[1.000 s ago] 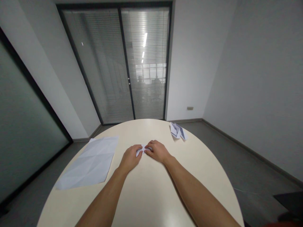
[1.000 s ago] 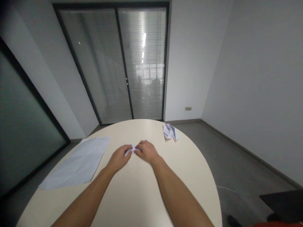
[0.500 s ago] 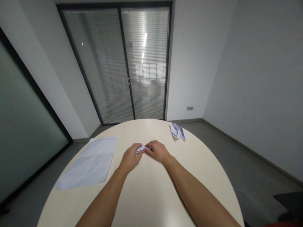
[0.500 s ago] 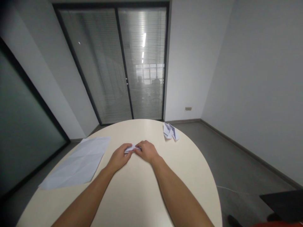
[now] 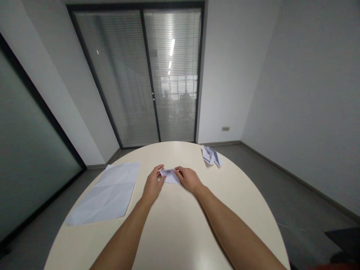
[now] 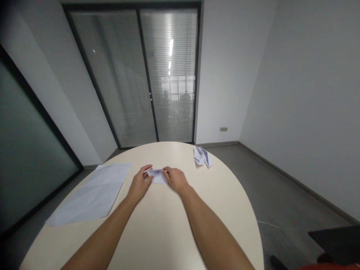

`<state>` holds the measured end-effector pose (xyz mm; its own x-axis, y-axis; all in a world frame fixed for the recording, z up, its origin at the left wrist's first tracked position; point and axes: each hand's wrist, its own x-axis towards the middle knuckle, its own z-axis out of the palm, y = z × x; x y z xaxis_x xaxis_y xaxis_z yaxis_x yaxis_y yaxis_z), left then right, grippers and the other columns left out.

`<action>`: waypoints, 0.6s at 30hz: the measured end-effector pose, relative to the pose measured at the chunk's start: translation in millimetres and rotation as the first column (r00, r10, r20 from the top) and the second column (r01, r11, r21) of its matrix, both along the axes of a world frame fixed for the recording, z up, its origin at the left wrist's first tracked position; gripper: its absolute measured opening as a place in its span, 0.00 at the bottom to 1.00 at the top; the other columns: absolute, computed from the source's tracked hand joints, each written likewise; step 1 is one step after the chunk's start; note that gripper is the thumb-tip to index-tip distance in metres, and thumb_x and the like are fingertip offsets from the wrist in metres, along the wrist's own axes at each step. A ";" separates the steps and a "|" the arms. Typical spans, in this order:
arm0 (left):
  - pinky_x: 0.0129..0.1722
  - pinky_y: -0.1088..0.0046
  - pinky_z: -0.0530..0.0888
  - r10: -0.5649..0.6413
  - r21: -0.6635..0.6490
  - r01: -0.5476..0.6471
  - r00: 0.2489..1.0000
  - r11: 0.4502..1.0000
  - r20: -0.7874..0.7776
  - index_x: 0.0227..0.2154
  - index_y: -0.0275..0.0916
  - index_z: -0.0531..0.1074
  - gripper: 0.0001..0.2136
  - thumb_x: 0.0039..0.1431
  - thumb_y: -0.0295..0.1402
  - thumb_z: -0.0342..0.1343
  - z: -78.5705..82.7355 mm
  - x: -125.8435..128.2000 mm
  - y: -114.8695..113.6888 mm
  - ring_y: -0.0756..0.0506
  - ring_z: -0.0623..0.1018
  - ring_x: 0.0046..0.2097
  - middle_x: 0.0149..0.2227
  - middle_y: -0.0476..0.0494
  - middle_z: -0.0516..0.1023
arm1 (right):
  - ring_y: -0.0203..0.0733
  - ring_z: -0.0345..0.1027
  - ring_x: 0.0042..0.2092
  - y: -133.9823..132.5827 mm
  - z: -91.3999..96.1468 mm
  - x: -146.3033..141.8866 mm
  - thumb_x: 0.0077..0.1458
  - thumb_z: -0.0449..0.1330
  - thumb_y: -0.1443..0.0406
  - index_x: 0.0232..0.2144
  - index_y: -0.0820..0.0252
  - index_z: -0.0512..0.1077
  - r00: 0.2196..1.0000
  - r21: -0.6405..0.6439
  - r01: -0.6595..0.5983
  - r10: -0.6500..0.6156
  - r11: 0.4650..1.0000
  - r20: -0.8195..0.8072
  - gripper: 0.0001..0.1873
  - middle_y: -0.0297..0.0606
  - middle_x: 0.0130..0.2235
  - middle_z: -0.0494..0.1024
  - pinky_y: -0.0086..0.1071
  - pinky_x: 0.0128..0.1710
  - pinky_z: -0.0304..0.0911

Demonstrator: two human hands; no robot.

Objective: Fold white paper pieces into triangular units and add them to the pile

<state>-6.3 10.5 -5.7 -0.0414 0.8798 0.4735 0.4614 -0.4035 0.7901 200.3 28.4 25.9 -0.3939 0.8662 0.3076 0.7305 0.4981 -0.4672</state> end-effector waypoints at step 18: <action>0.61 0.61 0.73 -0.134 -0.036 0.129 0.943 0.991 -0.304 0.50 0.41 0.79 0.17 0.61 0.24 0.53 3.5 1.5 -6.5 0.43 0.80 0.55 0.52 0.44 0.82 | 0.44 0.75 0.46 5.8 -9.8 -0.6 0.70 0.49 0.57 0.49 0.53 0.77 0.998 -0.024 0.031 -0.033 0.999 -0.059 0.18 0.39 0.44 0.83 0.32 0.45 0.62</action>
